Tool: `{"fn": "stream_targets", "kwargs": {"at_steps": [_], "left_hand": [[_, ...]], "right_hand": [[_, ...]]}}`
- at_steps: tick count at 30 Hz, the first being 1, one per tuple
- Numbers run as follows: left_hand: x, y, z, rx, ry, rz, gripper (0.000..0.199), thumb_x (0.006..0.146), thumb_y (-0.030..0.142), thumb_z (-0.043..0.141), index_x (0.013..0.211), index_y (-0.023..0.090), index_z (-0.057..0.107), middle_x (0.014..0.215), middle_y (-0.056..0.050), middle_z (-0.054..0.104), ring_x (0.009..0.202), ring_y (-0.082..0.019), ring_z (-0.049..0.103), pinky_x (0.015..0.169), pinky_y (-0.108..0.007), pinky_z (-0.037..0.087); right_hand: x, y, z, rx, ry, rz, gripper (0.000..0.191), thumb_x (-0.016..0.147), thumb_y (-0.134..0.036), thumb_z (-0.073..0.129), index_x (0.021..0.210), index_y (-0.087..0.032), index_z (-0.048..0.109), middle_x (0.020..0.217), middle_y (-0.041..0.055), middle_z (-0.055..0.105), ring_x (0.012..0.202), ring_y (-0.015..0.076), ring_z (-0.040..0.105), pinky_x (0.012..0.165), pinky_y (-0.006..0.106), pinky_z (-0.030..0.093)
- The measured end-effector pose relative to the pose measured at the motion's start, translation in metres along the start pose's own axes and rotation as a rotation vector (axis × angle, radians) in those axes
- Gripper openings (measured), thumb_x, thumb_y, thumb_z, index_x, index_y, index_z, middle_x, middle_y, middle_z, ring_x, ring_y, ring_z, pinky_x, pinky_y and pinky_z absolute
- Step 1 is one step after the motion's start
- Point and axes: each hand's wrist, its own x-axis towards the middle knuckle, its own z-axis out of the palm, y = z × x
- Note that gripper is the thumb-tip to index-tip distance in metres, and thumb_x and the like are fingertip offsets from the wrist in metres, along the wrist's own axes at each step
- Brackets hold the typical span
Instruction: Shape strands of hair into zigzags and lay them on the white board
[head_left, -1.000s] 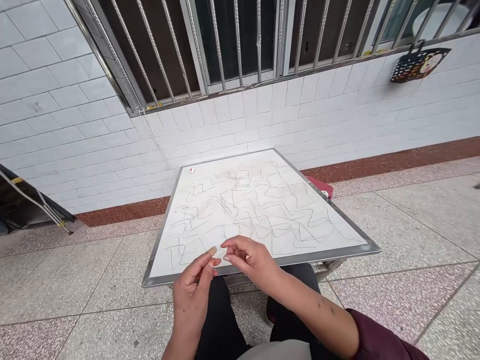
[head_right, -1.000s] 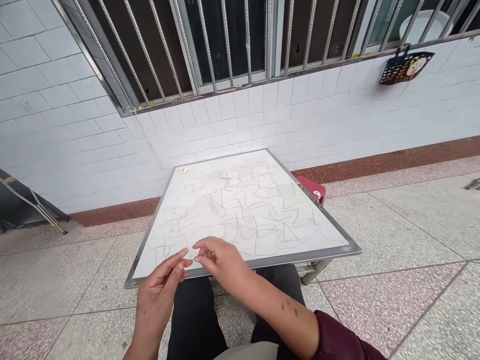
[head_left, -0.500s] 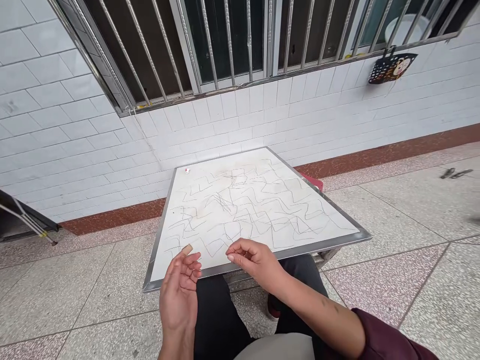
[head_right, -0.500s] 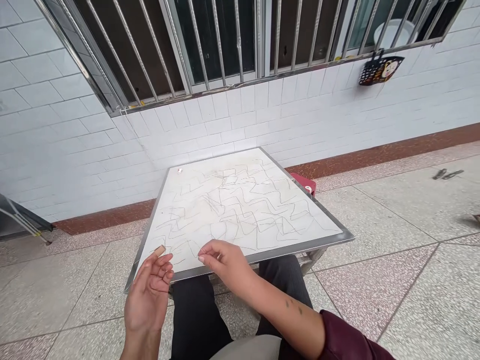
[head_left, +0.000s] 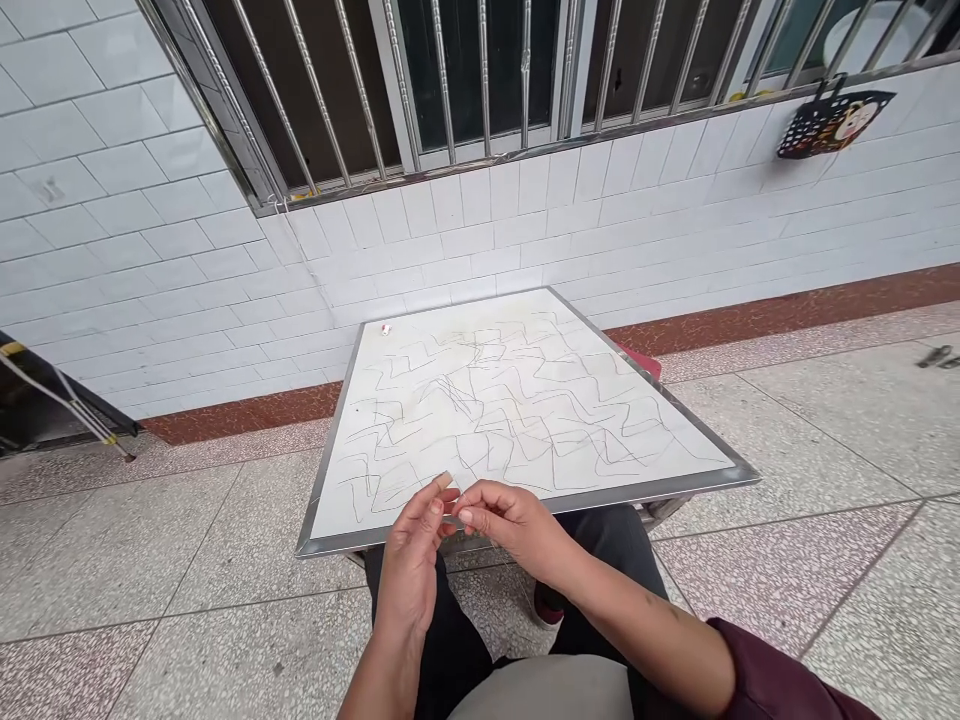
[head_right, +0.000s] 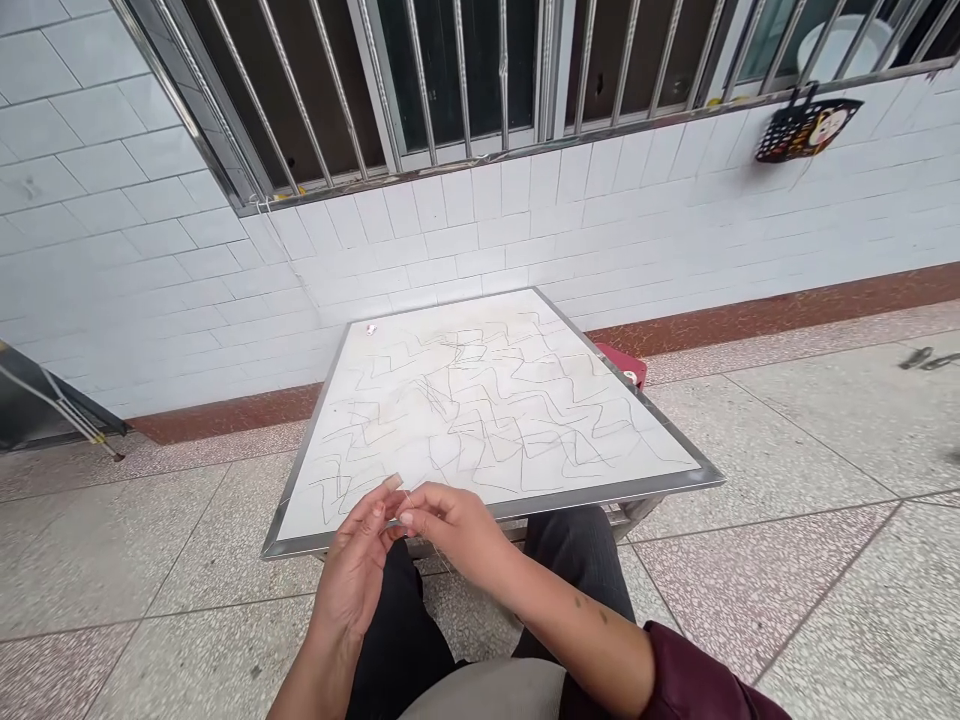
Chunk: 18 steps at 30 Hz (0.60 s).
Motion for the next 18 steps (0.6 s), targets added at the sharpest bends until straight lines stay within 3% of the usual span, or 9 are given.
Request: {"fn": "stream_targets", "kwargs": {"at_steps": [6, 12, 18], "left_hand": [[0.003, -0.001, 0.014, 0.044, 0.006, 0.038, 0.021, 0.069, 0.034, 0.083, 0.084, 0.019, 0.078, 0.088, -0.006, 0.075, 0.086, -0.019, 0.065, 0.080, -0.030, 0.049], [0.005, 0.008, 0.010, -0.064, 0.212, 0.105, 0.033, 0.062, 0.033, 0.088, 0.088, 0.017, 0.077, 0.078, -0.003, 0.072, 0.071, -0.012, 0.062, 0.067, -0.023, 0.049], [0.001, 0.007, 0.006, -0.029, 0.166, 0.101, 0.033, 0.063, 0.034, 0.086, 0.089, 0.017, 0.077, 0.076, -0.003, 0.070, 0.065, -0.011, 0.060, 0.065, -0.024, 0.050]], "right_hand": [[-0.003, 0.008, 0.002, -0.008, -0.079, 0.012, 0.017, 0.083, -0.036, 0.065, 0.077, -0.020, 0.065, 0.068, -0.0038, 0.058, 0.062, 0.0107, 0.049, 0.062, 0.024, 0.039], [-0.008, 0.015, 0.000, -0.075, -0.038, 0.053, 0.020, 0.085, -0.038, 0.063, 0.088, -0.019, 0.067, 0.075, -0.0013, 0.062, 0.065, 0.0113, 0.050, 0.063, 0.024, 0.038], [-0.010, 0.015, 0.005, -0.103, -0.060, 0.055, 0.021, 0.089, -0.039, 0.059, 0.087, -0.019, 0.066, 0.072, -0.0016, 0.060, 0.063, 0.0111, 0.047, 0.061, 0.024, 0.036]]}}
